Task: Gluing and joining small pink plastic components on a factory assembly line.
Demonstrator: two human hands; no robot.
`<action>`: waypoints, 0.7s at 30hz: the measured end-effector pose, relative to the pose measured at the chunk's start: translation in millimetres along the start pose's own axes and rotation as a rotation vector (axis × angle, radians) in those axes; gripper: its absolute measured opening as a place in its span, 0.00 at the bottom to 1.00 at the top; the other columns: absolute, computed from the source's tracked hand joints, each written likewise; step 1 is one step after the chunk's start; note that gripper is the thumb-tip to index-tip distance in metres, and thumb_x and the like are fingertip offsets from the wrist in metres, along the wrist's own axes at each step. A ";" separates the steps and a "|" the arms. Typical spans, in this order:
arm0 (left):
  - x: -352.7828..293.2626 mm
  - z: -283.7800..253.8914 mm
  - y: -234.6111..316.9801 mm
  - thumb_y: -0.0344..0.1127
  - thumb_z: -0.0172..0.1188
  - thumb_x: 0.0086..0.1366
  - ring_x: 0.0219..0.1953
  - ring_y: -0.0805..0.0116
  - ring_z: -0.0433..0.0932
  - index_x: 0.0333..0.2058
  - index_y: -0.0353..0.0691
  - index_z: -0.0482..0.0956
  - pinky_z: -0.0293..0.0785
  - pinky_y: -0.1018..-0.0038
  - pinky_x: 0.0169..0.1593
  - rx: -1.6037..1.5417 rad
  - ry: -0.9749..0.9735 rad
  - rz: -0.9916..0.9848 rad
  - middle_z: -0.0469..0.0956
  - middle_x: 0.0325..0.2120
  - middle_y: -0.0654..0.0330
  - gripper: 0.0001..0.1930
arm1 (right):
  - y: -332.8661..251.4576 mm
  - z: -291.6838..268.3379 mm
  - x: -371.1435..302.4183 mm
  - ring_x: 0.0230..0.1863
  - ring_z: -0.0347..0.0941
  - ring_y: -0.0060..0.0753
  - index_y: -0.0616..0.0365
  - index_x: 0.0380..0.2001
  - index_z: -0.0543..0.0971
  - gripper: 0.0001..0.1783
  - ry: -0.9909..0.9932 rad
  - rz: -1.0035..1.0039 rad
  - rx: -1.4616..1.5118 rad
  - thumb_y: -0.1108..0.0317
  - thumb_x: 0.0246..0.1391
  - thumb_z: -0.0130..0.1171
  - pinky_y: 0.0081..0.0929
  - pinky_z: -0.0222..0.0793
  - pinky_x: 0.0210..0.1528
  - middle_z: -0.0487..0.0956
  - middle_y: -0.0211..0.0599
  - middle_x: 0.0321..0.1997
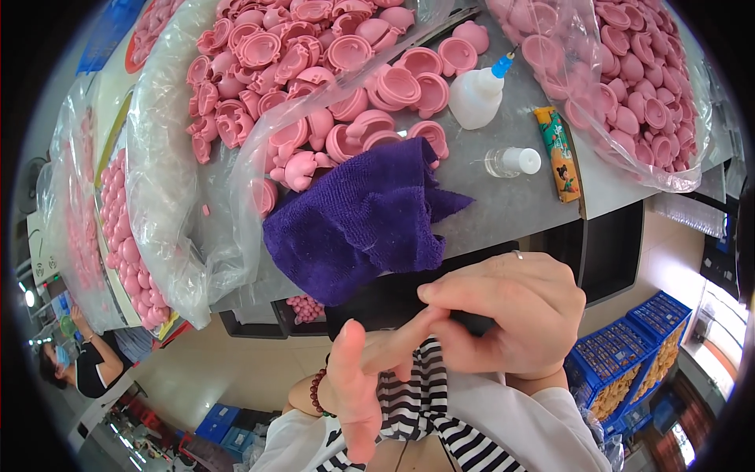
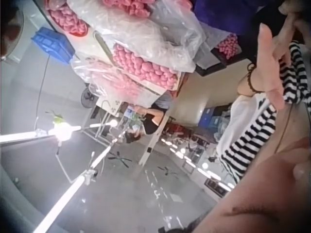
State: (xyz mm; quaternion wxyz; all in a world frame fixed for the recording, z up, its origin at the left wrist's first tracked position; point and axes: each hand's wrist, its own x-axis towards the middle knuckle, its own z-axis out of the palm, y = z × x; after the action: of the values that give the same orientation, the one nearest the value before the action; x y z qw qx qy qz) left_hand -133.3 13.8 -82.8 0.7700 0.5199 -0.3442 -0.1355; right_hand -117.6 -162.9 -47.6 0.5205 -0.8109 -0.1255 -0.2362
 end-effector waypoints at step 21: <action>33.4 -15.4 35.7 0.53 0.49 0.59 0.23 0.75 0.66 0.60 0.42 0.24 0.63 0.85 0.28 -0.221 0.047 -0.179 0.51 0.57 0.37 0.46 | -15.4 12.6 31.6 0.20 0.74 0.30 0.61 0.31 0.77 0.18 0.031 0.048 0.030 0.74 0.29 0.65 0.19 0.69 0.23 0.77 0.35 0.22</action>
State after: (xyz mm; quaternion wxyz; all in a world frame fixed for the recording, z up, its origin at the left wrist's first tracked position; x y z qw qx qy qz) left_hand -103.9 20.9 -41.3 0.8152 0.4636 -0.2612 -0.2287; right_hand -94.3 -146.3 -23.7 0.5399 -0.8020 -0.1016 -0.2344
